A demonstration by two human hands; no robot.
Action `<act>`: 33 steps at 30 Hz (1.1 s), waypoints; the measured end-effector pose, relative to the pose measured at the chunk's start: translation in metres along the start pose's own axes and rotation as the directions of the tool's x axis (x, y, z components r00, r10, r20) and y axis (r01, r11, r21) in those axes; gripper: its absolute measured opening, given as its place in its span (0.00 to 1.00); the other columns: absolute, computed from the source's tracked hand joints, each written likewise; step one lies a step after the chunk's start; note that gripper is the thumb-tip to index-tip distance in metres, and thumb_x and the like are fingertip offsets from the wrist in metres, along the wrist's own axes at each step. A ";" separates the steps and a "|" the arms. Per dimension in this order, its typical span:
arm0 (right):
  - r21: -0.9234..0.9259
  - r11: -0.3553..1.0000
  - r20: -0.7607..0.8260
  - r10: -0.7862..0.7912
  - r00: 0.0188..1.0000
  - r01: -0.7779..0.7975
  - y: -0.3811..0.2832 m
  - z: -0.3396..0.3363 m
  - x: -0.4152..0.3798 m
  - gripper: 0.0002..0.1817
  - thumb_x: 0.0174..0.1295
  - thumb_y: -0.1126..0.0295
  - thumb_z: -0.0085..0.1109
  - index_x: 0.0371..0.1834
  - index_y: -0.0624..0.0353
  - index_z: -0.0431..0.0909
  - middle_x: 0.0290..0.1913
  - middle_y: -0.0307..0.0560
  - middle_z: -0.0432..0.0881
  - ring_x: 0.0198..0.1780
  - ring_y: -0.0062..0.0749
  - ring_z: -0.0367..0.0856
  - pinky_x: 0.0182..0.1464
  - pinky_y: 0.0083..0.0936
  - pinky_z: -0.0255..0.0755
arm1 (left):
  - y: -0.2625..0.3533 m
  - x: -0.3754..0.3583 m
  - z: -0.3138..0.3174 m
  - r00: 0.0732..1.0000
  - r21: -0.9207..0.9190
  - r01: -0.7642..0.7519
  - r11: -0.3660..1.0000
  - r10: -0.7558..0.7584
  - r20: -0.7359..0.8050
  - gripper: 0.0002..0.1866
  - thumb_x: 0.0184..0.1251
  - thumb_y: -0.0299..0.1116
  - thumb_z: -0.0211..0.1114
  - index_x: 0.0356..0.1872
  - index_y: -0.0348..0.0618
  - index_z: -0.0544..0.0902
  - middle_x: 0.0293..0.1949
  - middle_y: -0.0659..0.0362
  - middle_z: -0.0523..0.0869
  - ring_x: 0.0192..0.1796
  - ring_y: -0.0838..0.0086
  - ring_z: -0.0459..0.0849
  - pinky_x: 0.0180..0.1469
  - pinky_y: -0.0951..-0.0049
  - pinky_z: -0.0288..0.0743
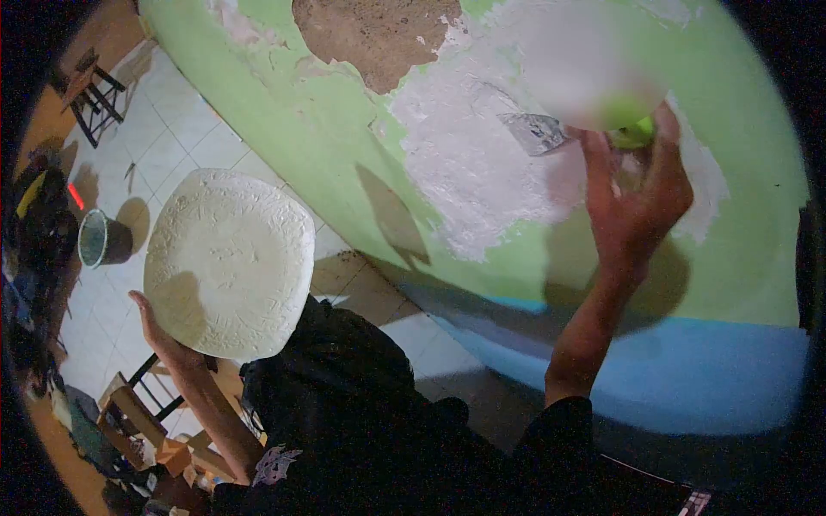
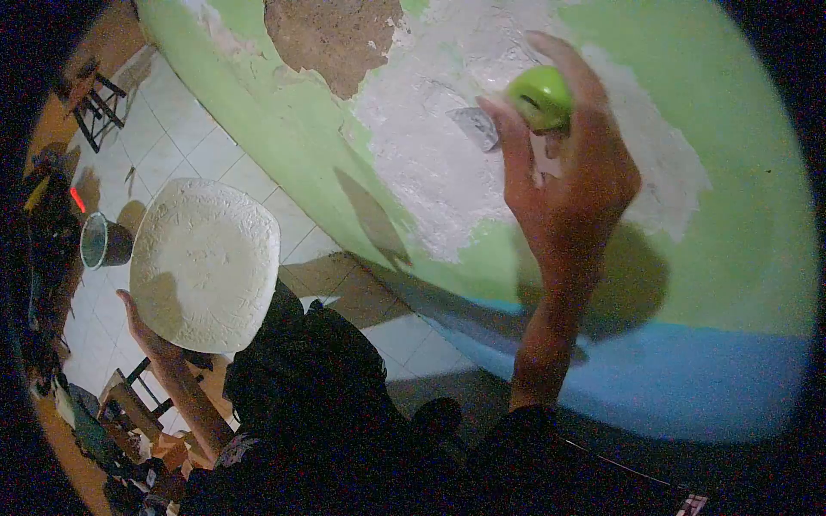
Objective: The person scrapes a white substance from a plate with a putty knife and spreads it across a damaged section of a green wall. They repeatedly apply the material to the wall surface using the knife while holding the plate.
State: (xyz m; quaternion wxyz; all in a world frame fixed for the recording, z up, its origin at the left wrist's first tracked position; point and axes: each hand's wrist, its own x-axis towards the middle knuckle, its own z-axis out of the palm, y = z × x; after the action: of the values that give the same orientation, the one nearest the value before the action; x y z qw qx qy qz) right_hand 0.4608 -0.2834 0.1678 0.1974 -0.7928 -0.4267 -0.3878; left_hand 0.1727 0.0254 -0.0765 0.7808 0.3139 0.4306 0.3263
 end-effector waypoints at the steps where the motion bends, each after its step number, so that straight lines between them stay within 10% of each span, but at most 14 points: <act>1: -0.081 0.995 -0.008 -0.050 0.999 0.049 0.005 0.004 0.001 0.25 0.54 0.74 0.72 0.57 0.58 0.77 0.48 0.48 0.85 0.36 0.26 0.85 0.42 0.23 0.79 | 0.000 0.000 0.003 1.000 0.003 0.009 1.000 -0.009 -0.026 0.37 0.75 0.60 0.44 0.63 0.31 0.70 0.56 0.46 0.80 0.55 0.59 0.80 0.59 0.60 0.73; 9: -0.216 0.950 0.014 -0.230 0.973 0.228 0.004 -0.022 0.014 0.23 0.54 0.70 0.73 0.55 0.58 0.80 0.49 0.47 0.85 0.38 0.24 0.84 0.41 0.21 0.78 | -0.002 -0.004 0.005 1.000 -0.004 -0.014 1.000 0.014 -0.026 0.38 0.72 0.62 0.47 0.63 0.32 0.70 0.53 0.46 0.80 0.53 0.60 0.80 0.55 0.60 0.76; 12: 0.017 1.000 0.030 -0.026 0.999 0.026 -0.006 0.002 0.002 0.20 0.55 0.72 0.72 0.51 0.60 0.82 0.51 0.46 0.84 0.38 0.25 0.84 0.41 0.22 0.79 | -0.001 -0.004 -0.003 1.000 -0.011 0.009 1.000 -0.009 -0.021 0.38 0.72 0.62 0.48 0.63 0.32 0.70 0.54 0.46 0.79 0.53 0.60 0.80 0.54 0.60 0.76; 15: -0.182 0.983 0.100 0.051 0.994 -0.032 -0.007 0.001 0.007 0.20 0.54 0.73 0.72 0.51 0.61 0.81 0.50 0.45 0.85 0.38 0.25 0.85 0.41 0.23 0.80 | 0.000 0.000 -0.009 0.999 0.010 0.020 1.000 -0.020 -0.025 0.39 0.72 0.62 0.48 0.63 0.31 0.70 0.54 0.46 0.79 0.54 0.60 0.80 0.54 0.60 0.76; 21: -0.036 0.999 -0.158 0.007 0.987 -0.013 -0.010 -0.027 0.013 0.24 0.54 0.77 0.72 0.56 0.62 0.78 0.45 0.43 0.86 0.38 0.25 0.85 0.42 0.22 0.81 | -0.002 0.001 -0.003 0.999 0.012 -0.022 1.000 0.022 -0.035 0.38 0.73 0.61 0.47 0.63 0.30 0.70 0.54 0.46 0.80 0.54 0.60 0.80 0.55 0.61 0.75; 27: -0.078 0.997 0.075 0.034 0.997 -0.028 -0.008 -0.005 -0.004 0.29 0.52 0.76 0.74 0.60 0.55 0.77 0.48 0.48 0.85 0.39 0.26 0.84 0.41 0.24 0.81 | -0.003 0.008 -0.010 0.999 -0.010 -0.013 1.000 0.013 0.049 0.37 0.74 0.60 0.46 0.64 0.30 0.70 0.56 0.45 0.79 0.55 0.59 0.80 0.57 0.60 0.74; 33: -0.003 1.000 -0.106 -0.021 0.994 0.020 -0.003 -0.011 0.002 0.29 0.54 0.77 0.71 0.62 0.56 0.74 0.49 0.49 0.85 0.40 0.27 0.85 0.42 0.25 0.82 | 0.000 0.009 -0.009 0.996 -0.046 -0.006 0.999 0.010 0.089 0.38 0.74 0.60 0.46 0.64 0.30 0.69 0.56 0.45 0.78 0.56 0.58 0.79 0.58 0.59 0.74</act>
State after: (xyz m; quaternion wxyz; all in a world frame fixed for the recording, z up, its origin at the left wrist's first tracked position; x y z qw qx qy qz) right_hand 0.4541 -0.2882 0.1765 0.2152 -0.7668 -0.4235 -0.4318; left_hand 0.1689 0.0339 -0.0845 0.8047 0.3121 0.3866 0.3249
